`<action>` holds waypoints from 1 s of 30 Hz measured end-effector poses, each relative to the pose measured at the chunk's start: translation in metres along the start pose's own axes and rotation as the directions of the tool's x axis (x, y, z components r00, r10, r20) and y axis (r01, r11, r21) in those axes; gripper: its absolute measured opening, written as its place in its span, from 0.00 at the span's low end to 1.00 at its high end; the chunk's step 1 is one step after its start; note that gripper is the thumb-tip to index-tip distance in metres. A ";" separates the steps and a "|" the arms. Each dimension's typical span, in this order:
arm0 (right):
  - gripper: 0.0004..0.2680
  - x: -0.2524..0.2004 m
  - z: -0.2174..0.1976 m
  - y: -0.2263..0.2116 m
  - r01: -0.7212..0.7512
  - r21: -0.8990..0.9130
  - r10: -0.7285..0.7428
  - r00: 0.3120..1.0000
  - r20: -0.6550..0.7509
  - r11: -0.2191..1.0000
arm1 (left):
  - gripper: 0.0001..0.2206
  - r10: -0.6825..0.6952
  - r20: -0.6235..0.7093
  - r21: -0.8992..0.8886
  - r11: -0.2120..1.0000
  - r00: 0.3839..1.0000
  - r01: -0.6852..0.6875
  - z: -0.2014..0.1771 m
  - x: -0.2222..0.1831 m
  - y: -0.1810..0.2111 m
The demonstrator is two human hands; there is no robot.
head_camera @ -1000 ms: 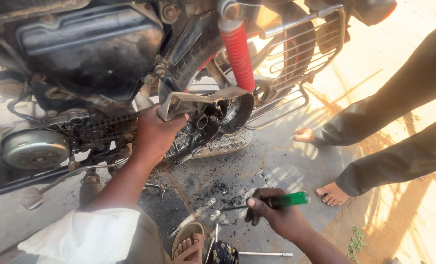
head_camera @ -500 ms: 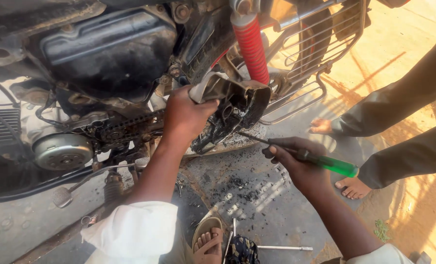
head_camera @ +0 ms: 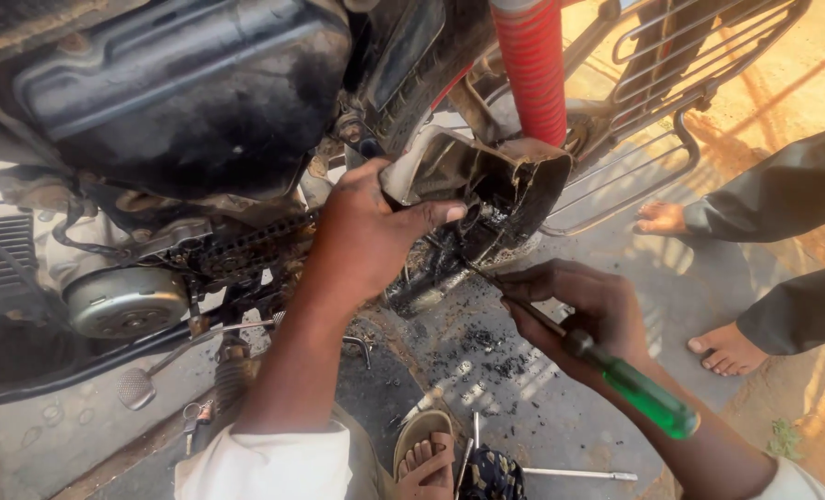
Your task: The recorder is removing and inspecting the side engine cover and chain area of a motorcycle using a screwdriver.
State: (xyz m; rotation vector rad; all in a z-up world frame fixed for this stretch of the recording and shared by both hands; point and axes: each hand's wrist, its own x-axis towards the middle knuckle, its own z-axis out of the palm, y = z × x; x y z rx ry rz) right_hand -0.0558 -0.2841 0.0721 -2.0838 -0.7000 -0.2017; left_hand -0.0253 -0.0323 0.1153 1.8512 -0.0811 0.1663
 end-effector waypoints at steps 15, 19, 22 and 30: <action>0.11 0.023 0.007 0.001 0.714 -0.469 -0.660 0.684 0.309 0.520 | 0.29 -0.107 -0.135 0.064 0.991 0.985 0.117 0.006 -0.007 0.009; 0.10 0.011 0.003 -0.001 0.644 -0.419 -0.558 0.764 0.322 0.640 | 0.29 0.012 -0.159 0.072 0.997 0.987 -0.001 0.008 -0.006 -0.002; 0.09 0.015 0.004 0.008 0.605 -0.358 -0.531 0.796 0.290 0.711 | 0.28 0.029 -0.156 -0.007 1.000 0.987 -0.031 0.013 -0.011 0.001; 0.04 0.008 0.011 0.007 0.239 0.154 -0.237 0.971 -0.027 0.959 | 0.23 -0.035 -0.158 0.081 0.996 0.987 0.048 0.018 -0.017 0.015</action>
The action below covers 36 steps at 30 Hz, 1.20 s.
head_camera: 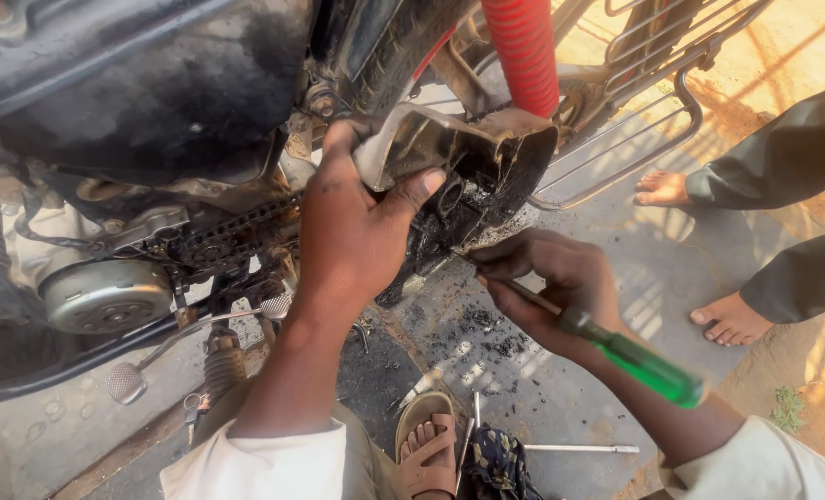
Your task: The recorder is removing and inspecting the side engine cover and chain area of a motorcycle using a screwdriver.
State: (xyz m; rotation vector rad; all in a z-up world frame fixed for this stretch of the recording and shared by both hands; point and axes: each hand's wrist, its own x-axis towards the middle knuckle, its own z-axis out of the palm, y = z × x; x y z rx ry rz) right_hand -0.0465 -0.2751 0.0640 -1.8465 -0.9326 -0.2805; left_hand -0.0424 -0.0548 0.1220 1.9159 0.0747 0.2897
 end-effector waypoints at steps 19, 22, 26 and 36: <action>0.05 -0.007 0.015 0.008 -0.378 -0.278 0.359 0.926 -0.119 0.883 | 0.26 0.142 -0.026 -0.175 0.974 0.990 -0.144 0.007 0.002 -0.025; 0.03 -0.017 0.023 0.015 -0.122 0.254 0.172 0.968 -0.184 0.959 | 0.26 0.122 -0.048 -0.113 0.985 0.991 -0.127 0.005 0.001 -0.025; 0.05 -0.008 0.015 0.022 -0.021 0.029 0.024 0.995 -0.097 0.999 | 0.25 0.134 -0.063 -0.125 0.982 0.989 -0.141 0.001 0.004 -0.032; 0.02 0.003 0.009 0.017 -0.127 0.036 0.128 0.991 -0.027 0.991 | 0.22 0.108 -0.077 -0.071 0.991 0.991 -0.114 -0.004 0.007 -0.027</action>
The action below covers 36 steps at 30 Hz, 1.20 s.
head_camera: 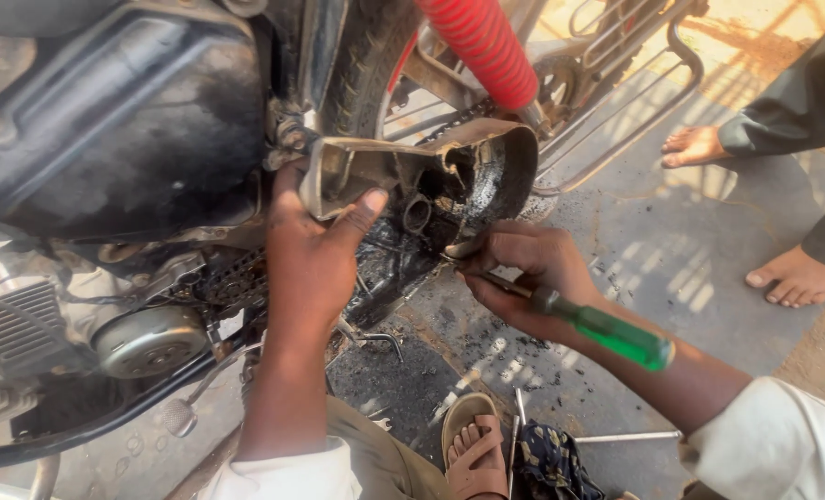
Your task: The recorder is removing and inspecting the side engine cover and chain area of a motorcycle using a screwdriver.
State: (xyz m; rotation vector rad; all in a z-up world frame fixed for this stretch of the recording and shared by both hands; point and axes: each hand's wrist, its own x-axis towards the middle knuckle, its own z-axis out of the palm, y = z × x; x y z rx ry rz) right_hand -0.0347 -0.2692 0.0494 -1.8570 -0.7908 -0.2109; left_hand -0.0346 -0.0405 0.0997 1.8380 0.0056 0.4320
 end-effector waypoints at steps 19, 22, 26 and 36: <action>0.06 0.004 0.017 -0.024 0.200 0.077 -0.205 0.977 0.063 0.977 | 0.29 -0.061 0.152 -0.276 0.956 0.987 0.101 -0.011 0.013 -0.021; 0.07 0.012 0.026 -0.023 0.245 0.068 -0.247 0.968 0.031 0.967 | 0.28 -0.054 0.163 -0.350 0.930 0.985 0.109 -0.007 0.012 -0.023; 0.07 0.019 0.027 -0.022 0.143 0.105 -0.141 0.990 -0.027 0.984 | 0.27 -0.044 0.113 -0.431 0.898 0.993 0.089 -0.006 0.010 -0.030; 0.04 0.032 0.035 -0.017 0.287 0.046 -0.283 0.956 -0.075 0.957 | 0.25 -0.081 0.092 -0.399 0.910 0.992 0.111 -0.009 0.013 -0.028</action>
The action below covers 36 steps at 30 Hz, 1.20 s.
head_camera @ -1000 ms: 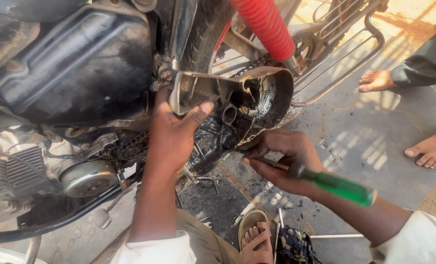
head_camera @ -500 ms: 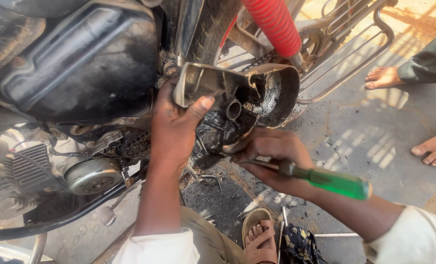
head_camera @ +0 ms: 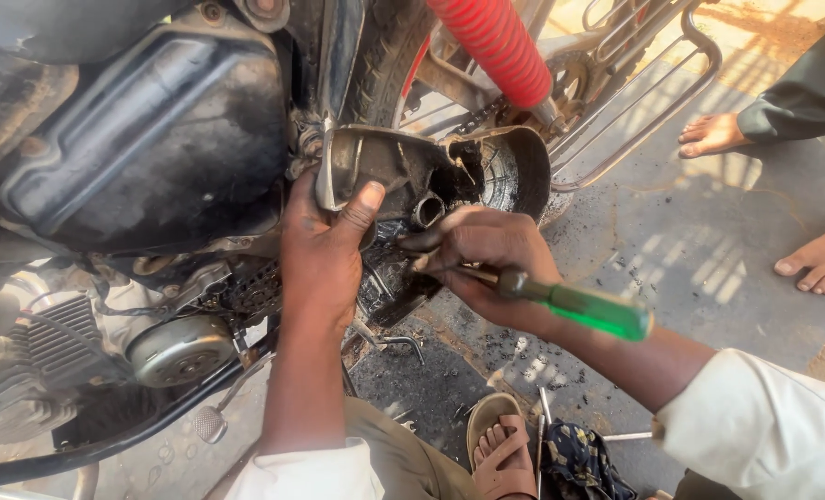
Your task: The recorder is removing and inspecting the side engine cover and chain area of a motorcycle using a screwdriver.
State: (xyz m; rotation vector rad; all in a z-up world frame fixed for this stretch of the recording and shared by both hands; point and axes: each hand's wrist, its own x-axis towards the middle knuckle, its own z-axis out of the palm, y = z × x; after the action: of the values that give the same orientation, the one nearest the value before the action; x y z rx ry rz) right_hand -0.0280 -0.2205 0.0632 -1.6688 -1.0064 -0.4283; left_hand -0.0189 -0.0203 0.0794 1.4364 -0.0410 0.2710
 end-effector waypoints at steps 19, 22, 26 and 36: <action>0.09 0.015 -0.013 0.007 -0.289 -0.092 0.277 0.954 -0.117 0.953 | 0.19 0.026 -0.030 -0.035 0.999 0.999 -0.027 -0.002 -0.003 -0.007; 0.06 0.016 -0.009 0.006 -0.129 -0.078 0.127 0.991 -0.038 0.989 | 0.20 0.018 -0.074 0.031 0.999 0.997 -0.016 -0.001 -0.004 -0.006; 0.08 0.014 -0.016 0.008 -0.275 -0.126 0.263 0.959 -0.105 0.953 | 0.24 -0.045 -0.084 0.136 0.989 0.995 0.056 0.000 -0.009 0.007; 0.09 0.007 -0.011 0.006 -0.362 -0.133 0.326 0.917 -0.230 0.923 | 0.33 -0.040 -0.085 0.307 0.950 0.996 0.064 0.001 -0.020 0.014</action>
State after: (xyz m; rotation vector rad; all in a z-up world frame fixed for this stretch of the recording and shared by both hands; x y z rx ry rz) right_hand -0.0166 -0.2276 0.0681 -1.8716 -0.5180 -0.4486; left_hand -0.0410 -0.0227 0.0889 1.7349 0.1074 0.2988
